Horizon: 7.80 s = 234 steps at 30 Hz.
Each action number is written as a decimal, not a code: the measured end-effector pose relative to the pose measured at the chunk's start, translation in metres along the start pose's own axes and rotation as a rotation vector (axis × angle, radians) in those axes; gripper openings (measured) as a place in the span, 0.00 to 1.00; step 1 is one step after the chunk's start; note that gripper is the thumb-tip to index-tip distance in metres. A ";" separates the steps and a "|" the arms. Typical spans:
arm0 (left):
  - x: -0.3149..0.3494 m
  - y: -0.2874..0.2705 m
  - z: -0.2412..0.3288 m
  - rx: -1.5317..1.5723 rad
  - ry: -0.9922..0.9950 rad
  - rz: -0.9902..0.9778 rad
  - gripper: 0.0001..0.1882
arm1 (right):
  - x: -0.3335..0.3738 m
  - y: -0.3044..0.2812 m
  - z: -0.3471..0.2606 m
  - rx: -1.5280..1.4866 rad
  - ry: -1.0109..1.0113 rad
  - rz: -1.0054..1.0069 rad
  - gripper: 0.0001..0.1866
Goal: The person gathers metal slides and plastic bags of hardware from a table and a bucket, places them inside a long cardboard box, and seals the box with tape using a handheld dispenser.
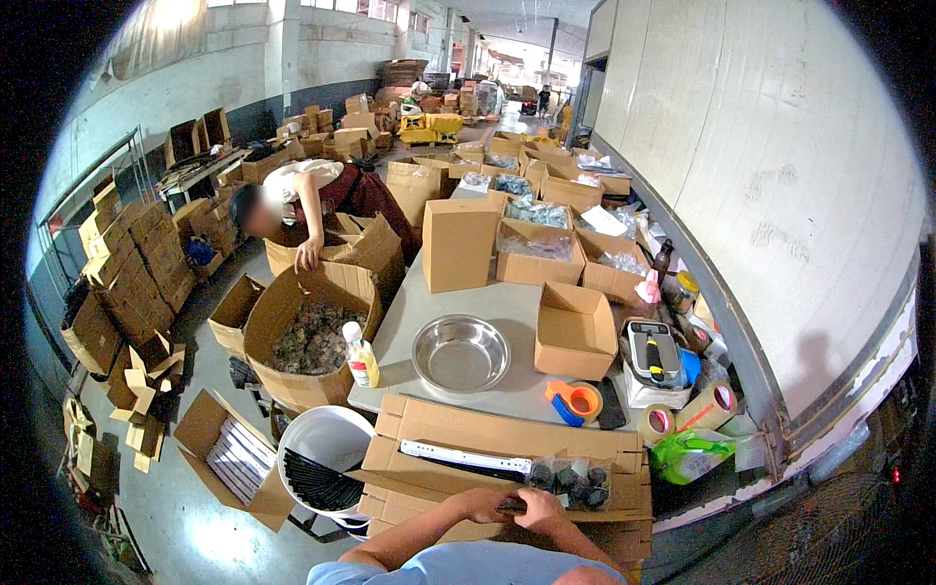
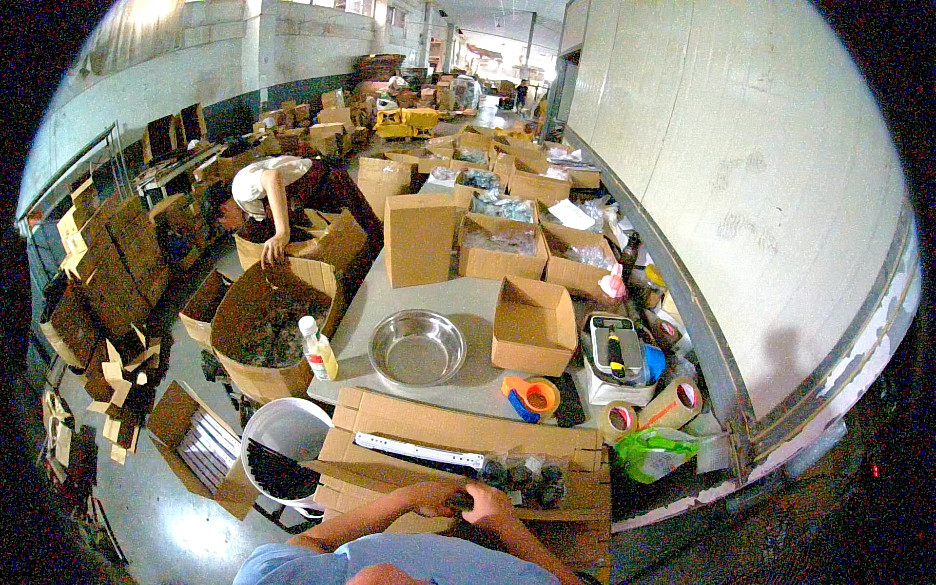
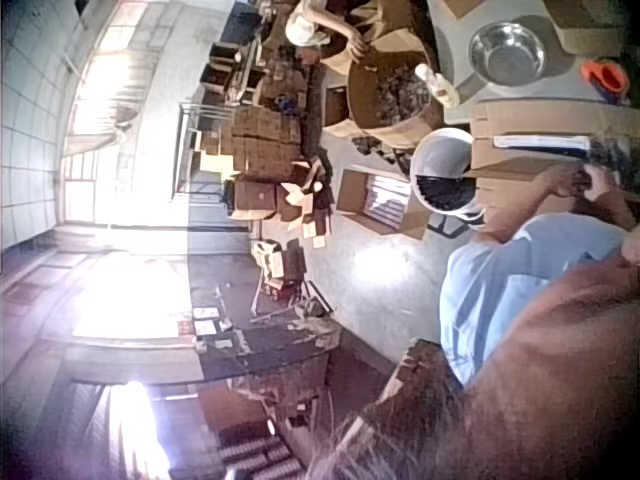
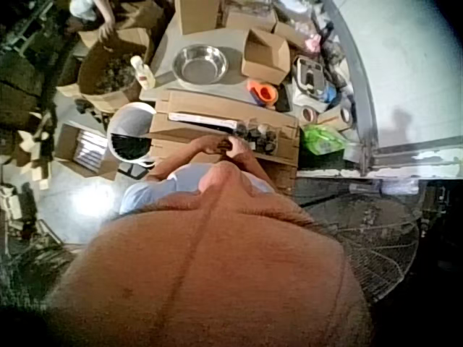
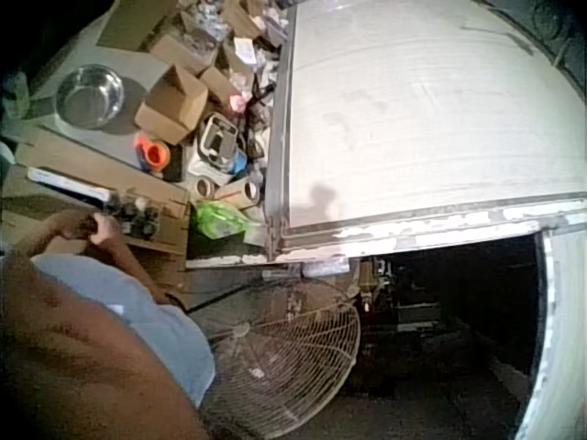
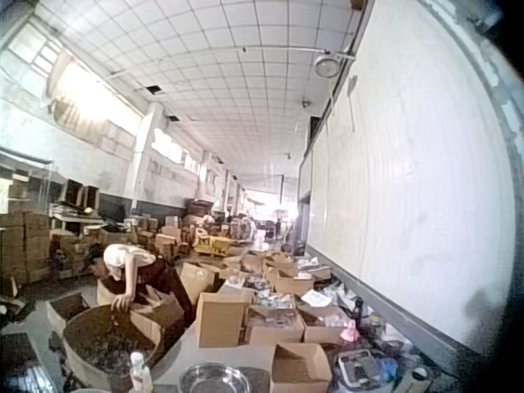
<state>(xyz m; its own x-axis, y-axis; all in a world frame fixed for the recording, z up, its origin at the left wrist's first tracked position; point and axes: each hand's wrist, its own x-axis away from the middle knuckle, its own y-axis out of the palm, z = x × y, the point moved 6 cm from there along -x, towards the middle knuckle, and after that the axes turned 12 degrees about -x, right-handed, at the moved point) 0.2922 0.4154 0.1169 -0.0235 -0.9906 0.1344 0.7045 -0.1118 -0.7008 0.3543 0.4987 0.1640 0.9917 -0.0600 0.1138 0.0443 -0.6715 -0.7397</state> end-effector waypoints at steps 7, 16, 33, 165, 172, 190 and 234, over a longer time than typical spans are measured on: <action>-0.007 0.019 -0.023 -0.011 -0.053 -0.004 0.21 | -0.001 0.002 0.004 0.015 -0.028 0.003 0.24; -0.010 0.025 -0.029 -0.023 -0.029 -0.003 0.22 | -0.001 0.006 0.009 0.042 0.033 -0.010 0.24; 0.001 0.004 -0.008 -0.086 -0.070 -0.027 0.32 | 0.000 0.002 0.002 -0.006 -0.016 0.013 0.23; 0.026 0.000 0.011 -0.319 -0.308 0.059 0.40 | 0.006 -0.063 0.091 0.099 -0.050 0.163 0.19; 0.027 -0.007 0.017 -0.334 -0.266 0.044 0.43 | -0.004 -0.112 0.020 -0.267 -0.160 -0.005 0.16; -0.016 -0.029 0.030 0.178 -0.202 0.301 0.29 | 0.020 -0.124 0.053 -0.276 -0.110 -0.137 0.10; -0.010 -0.046 0.054 1.289 -0.204 0.673 0.17 | -0.009 -0.076 -0.025 -1.038 0.402 0.248 0.05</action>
<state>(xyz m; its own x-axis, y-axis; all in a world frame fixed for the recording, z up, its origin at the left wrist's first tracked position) 0.2988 0.4346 0.1858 0.5798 -0.7861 0.2139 0.6764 0.6109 0.4114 0.3392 0.5321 0.2360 0.8402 -0.3832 0.3838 -0.4546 -0.8835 0.1133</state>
